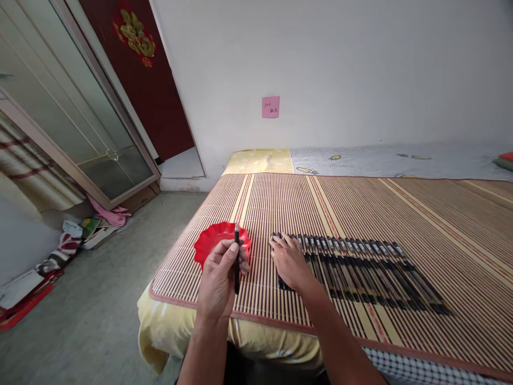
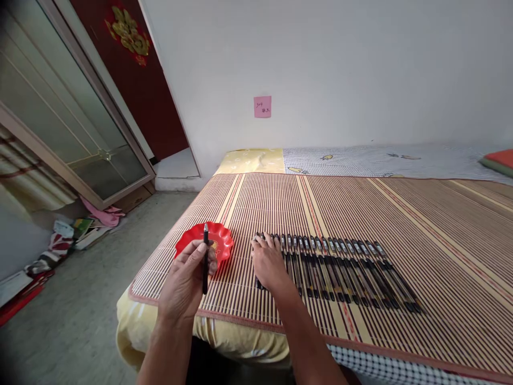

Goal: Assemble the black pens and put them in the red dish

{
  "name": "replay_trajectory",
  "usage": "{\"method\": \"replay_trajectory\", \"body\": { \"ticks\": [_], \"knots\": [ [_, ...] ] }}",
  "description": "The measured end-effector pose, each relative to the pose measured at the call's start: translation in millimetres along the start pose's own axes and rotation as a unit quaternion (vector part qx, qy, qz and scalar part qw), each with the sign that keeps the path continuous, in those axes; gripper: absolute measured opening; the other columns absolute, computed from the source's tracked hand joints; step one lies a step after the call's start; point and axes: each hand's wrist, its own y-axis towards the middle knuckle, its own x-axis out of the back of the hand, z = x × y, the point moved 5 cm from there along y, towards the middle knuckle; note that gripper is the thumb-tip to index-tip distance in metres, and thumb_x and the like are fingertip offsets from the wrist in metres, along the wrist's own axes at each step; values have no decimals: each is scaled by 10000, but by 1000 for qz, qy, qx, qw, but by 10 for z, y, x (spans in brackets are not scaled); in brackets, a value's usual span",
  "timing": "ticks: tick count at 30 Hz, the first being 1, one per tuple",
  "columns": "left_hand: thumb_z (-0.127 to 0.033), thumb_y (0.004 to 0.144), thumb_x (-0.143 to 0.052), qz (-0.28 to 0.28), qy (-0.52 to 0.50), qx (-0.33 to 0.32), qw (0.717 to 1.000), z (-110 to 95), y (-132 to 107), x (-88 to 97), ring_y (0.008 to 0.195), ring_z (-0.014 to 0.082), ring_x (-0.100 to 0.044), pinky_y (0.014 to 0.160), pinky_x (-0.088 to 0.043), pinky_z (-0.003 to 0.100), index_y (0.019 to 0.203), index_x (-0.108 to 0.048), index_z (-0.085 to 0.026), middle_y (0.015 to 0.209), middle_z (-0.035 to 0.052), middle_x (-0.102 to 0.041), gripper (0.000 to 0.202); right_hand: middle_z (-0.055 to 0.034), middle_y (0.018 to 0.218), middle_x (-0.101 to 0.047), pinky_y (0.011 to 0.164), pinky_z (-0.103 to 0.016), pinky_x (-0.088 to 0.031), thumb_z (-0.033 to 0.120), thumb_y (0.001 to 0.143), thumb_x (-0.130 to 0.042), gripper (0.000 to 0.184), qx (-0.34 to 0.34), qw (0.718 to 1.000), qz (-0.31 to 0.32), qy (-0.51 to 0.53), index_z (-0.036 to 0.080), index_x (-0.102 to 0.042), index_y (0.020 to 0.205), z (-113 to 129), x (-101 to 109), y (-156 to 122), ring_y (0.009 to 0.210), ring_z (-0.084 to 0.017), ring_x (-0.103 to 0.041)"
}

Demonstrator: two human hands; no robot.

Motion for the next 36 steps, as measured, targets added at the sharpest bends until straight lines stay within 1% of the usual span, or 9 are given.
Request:
{"method": "replay_trajectory", "body": {
  "ticks": [3, 6, 10, 14, 17, 20, 25, 32, 36],
  "knots": [
    [-315, 792, -849, -2, -6, -1, 1000, -18, 11, 18, 573, 80, -577, 552, -471, 184, 832, -686, -154, 693, -10, -670, 233, -109, 1634, -454, 1269, -590, -145, 272, 1062, -345, 500, 10, 1000, 16, -15, 154, -552, 1502, 39, -100, 30, 1576, -347, -243],
    [-315, 767, -866, -4, -17, -1, 1000, -31, 23, 31, 564, 74, -566, 537, -463, 173, 823, -682, -153, 682, -15, -662, 251, -122, 1607, -490, 1264, -593, -145, 236, 1055, -335, 492, 15, 999, 30, 0, 144, -583, 1470, 45, -107, 33, 1564, -338, -283],
    [-308, 764, -868, -6, -26, 1, 1000, -24, 36, 56, 578, 71, -571, 537, -466, 162, 818, -678, -155, 686, -16, -662, 250, -120, 1456, -644, 1224, -525, -275, 203, 1056, -309, 482, 44, 997, 34, 59, 177, -669, 1375, 63, 18, 10, 1459, -288, -469],
    [-302, 769, -864, -5, -24, 3, 1000, -1, 39, 54, 572, 67, -567, 533, -465, 157, 831, -674, -153, 693, -18, -661, 250, -131, 1365, -696, 1124, -473, -388, 170, 1044, -356, 443, 22, 999, -4, 29, 185, -700, 1322, 80, 124, 1, 1319, -290, -587],
    [-298, 767, -867, 1, -29, 12, 1000, 25, 34, 27, 568, 67, -566, 533, -461, 160, 846, -673, -154, 696, -17, -668, 254, -130, 1322, -711, 1075, -510, -402, 221, 1028, -491, 342, 4, 999, 16, -29, 207, -700, 1298, 155, 50, -8, 1275, -327, -594],
    [-301, 755, -880, 5, -33, 21, 999, 53, 33, 9, 570, 69, -565, 537, -462, 160, 840, -670, -152, 681, -17, -667, 271, -124, 1221, -738, 1017, -498, -418, 238, 989, -598, 238, 11, 998, 16, -60, 206, -724, 1188, 282, -34, -32, 1207, -338, -610],
    [-302, 720, -908, 3, -30, 42, 999, 107, 38, 4, 566, 65, -568, 539, -472, 156, 857, -679, -148, 683, -14, -684, 308, -115, 1108, -733, 943, -413, -422, 186, 963, -623, 107, 24, 998, 13, -53, 189, -706, 1031, 425, -125, -70, 1110, -296, -648],
    [-274, 648, -949, 12, -36, 55, 998, 156, 28, -43, 521, 59, -544, 525, -455, 153, 834, -674, -160, 606, -41, -650, 351, -122, 1178, -696, 834, -352, -430, 125, 947, -585, 159, -24, 998, 43, -31, 174, -650, 1083, 413, -239, -48, 1023, -269, -682],
    [-271, 643, -951, 22, -30, 62, 997, 170, 19, -58, 521, 58, -553, 528, -447, 151, 829, -680, -160, 612, -38, -655, 347, -130, 1134, -706, 872, -360, -443, 52, 935, -495, 235, -7, 1000, 24, 10, 161, -665, 1055, 436, -175, -67, 1047, -276, -673]
  ]
}}
